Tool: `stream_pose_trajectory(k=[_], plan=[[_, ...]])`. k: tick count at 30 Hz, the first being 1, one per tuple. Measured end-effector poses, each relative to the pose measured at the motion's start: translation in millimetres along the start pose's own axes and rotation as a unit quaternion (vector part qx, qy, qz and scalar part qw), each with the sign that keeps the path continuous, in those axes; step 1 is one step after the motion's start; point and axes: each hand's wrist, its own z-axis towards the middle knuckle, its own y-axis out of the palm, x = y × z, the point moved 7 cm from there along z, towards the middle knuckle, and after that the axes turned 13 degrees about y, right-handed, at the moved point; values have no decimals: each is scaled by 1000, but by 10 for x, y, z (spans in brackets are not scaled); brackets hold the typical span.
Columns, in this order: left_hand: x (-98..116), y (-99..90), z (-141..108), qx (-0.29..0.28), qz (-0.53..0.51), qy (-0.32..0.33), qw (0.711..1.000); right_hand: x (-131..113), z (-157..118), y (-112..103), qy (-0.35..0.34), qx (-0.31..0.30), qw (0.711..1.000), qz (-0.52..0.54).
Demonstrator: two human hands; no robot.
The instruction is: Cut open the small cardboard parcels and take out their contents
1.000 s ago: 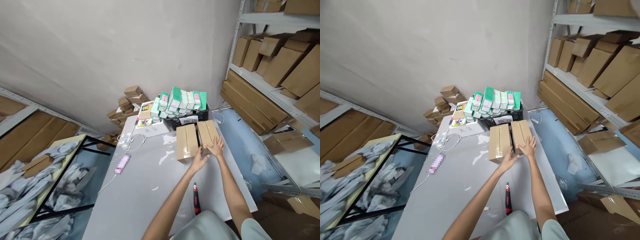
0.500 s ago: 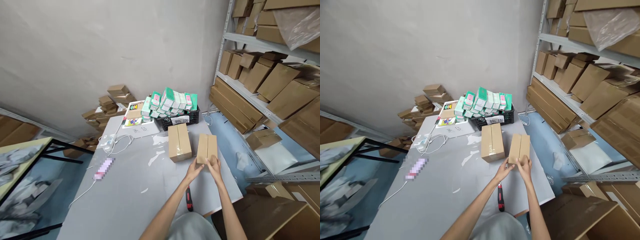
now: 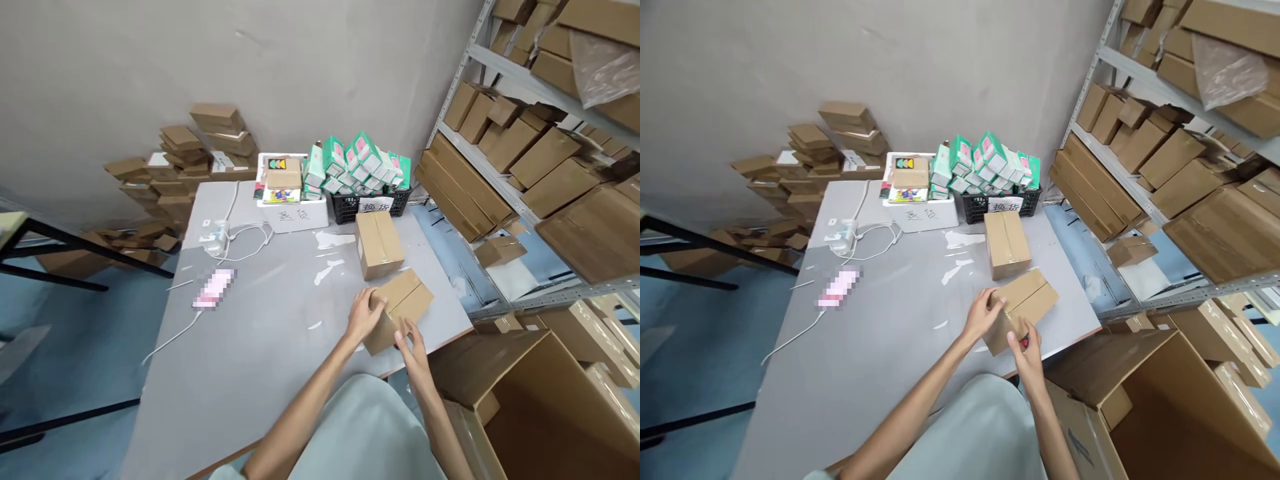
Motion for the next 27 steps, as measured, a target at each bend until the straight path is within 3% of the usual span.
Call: stream_pose_trajectory(k=[4, 6, 8, 10, 12, 14, 17, 19, 21, 23, 27], plan=[[-521, -1013, -554, 38, -1, -50, 998, 149, -476, 1000, 21, -59, 998, 19], [-807, -1455, -775, 60, -5, -89, 994, 213, -691, 1533, 49, -118, 992, 15], [-1069, -1804, -950, 80, -14, -129, 988, 277, -908, 2008, 91, -216, 972, -2], [-1299, -2051, -1108, 94, -27, -161, 982, 325, -1066, 2276, 126, -288, 949, -27], [-1502, -2216, -1295, 108, -47, -187, 975, 317, -1073, 2287, 120, -306, 942, -64], [-1674, -2329, -1547, 127, -65, -212, 967, 236, -898, 2079, 64, -267, 955, -109], [-1862, -2385, -2022, 153, -80, -253, 952, 104, -409, 1543, -9, -133, 978, -161], [-1938, -2316, -2323, 153, -88, -280, 944, 54, -60, 1167, -32, -1, 982, -189], [-1984, -2166, -2550, 142, -99, -302, 937, 68, 212, 974, -36, 73, 972, -221], [-2010, -1973, -2683, 122, -111, -319, 933, 151, 404, 991, -30, 70, 968, -241], [-2031, -1674, -2737, 89, -129, -328, 932, 416, 531, 1300, -27, -20, 964, -264]])
